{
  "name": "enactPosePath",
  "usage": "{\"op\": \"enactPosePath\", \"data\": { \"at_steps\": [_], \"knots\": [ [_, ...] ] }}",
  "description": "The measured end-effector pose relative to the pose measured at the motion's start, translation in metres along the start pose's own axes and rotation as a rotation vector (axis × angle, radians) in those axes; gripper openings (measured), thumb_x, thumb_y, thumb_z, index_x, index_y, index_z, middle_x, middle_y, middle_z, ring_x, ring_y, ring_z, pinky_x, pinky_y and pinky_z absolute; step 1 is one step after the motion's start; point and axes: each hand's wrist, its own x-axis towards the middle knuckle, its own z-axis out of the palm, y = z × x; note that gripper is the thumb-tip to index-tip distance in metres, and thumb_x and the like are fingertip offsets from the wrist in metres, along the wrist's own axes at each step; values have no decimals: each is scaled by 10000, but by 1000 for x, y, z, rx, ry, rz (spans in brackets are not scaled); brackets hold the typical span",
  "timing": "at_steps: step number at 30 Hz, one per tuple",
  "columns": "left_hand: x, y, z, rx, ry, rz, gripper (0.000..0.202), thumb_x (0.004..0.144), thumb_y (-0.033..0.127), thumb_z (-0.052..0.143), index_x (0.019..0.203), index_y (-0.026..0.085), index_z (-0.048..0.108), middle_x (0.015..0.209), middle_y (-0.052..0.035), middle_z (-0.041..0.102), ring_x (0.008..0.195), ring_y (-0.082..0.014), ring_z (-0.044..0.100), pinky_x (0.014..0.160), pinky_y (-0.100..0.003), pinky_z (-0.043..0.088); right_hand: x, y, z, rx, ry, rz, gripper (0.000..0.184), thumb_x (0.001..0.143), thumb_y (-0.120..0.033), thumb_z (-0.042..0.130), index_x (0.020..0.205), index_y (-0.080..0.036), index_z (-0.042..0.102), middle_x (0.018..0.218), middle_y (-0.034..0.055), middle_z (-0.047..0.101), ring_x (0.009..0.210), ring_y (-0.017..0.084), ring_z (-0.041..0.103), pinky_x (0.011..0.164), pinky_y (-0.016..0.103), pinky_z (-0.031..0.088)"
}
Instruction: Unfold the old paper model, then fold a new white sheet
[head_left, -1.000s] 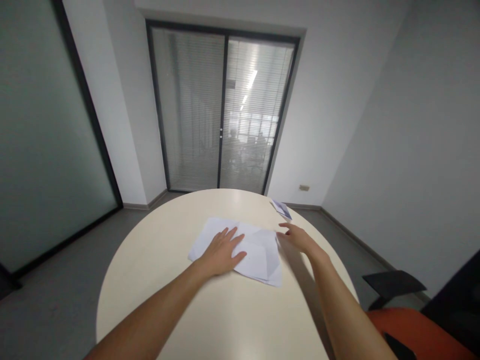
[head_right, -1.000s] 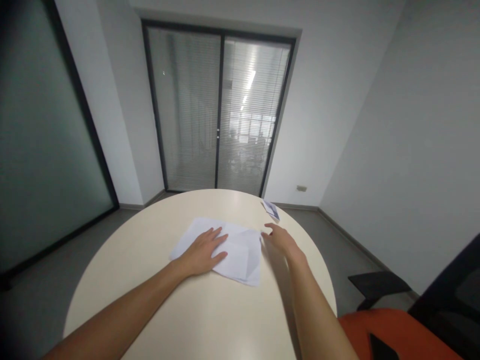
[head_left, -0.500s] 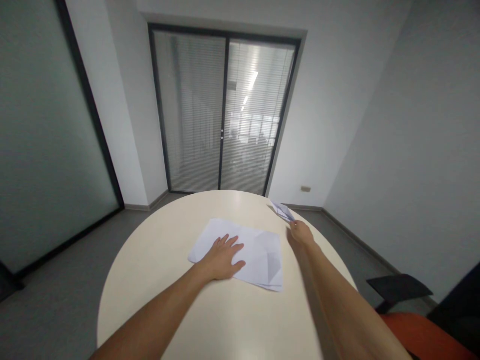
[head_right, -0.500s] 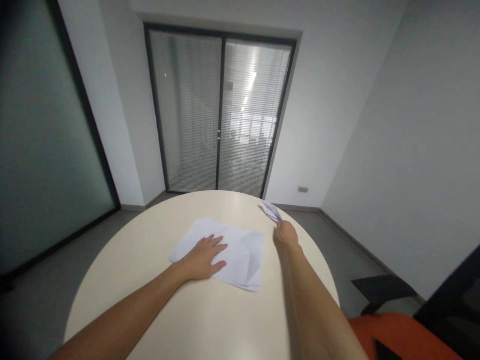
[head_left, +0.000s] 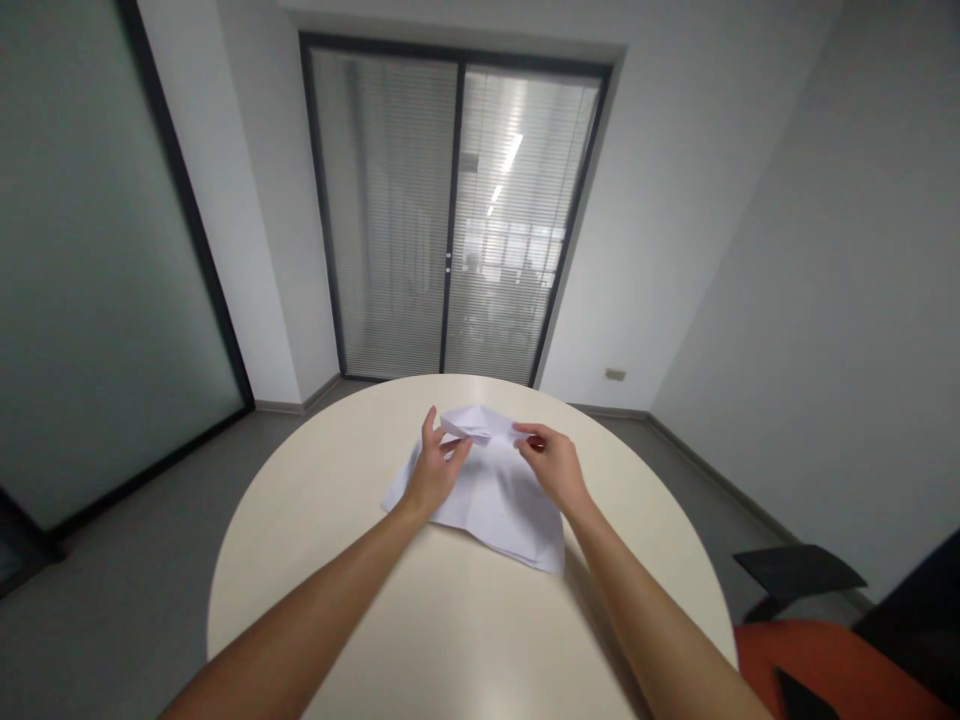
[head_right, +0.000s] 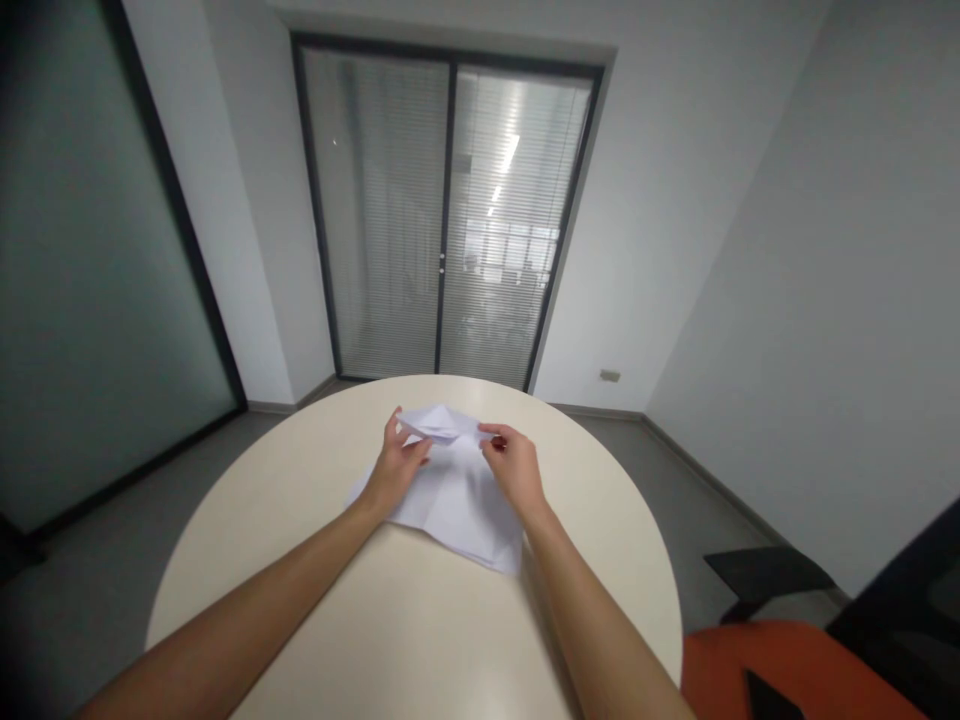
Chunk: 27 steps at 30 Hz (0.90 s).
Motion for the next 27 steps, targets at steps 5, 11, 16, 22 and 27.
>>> {"op": "enactPosePath", "data": {
  "at_steps": [5,11,16,22,27],
  "knots": [
    [-5,8,-5,-81,-20,46,715,925,489,566,1508,280,209,1350,-116,569,1095,-227,654,783,-306,580,-22,-4,9,7,-25,-71,344,814,-264,604,1134,-180,697,1032,87,733,804,191,663,811,334,536],
    [-8,6,-3,-27,-8,89,611,898,527,585,1413,253,404,1298,-98,594,1056,-237,649,769,-317,591,-27,-11,5,-50,-49,-164,363,845,-221,571,1195,-230,668,1160,78,666,795,171,650,820,340,539],
    [-9,9,-4,21,-52,128,509,908,506,548,1324,219,495,1262,-98,578,1043,-231,621,744,-307,597,-29,-13,2,-156,-74,-165,369,871,-206,542,1220,-246,655,1147,75,657,767,166,648,822,342,524],
    [-11,9,-7,89,-90,133,525,911,522,519,1337,216,509,1116,-80,625,935,-207,616,718,-295,589,-28,-7,-4,-287,-85,-152,261,907,-229,524,1129,-263,656,1056,44,694,777,170,650,779,312,493],
    [-5,6,-6,-10,-66,34,505,896,572,509,1222,194,585,1110,-92,637,942,-228,642,665,-304,593,-28,-1,-5,-335,-89,-124,129,913,-274,543,963,-254,660,951,29,709,822,197,651,759,317,468]
  ]
}}
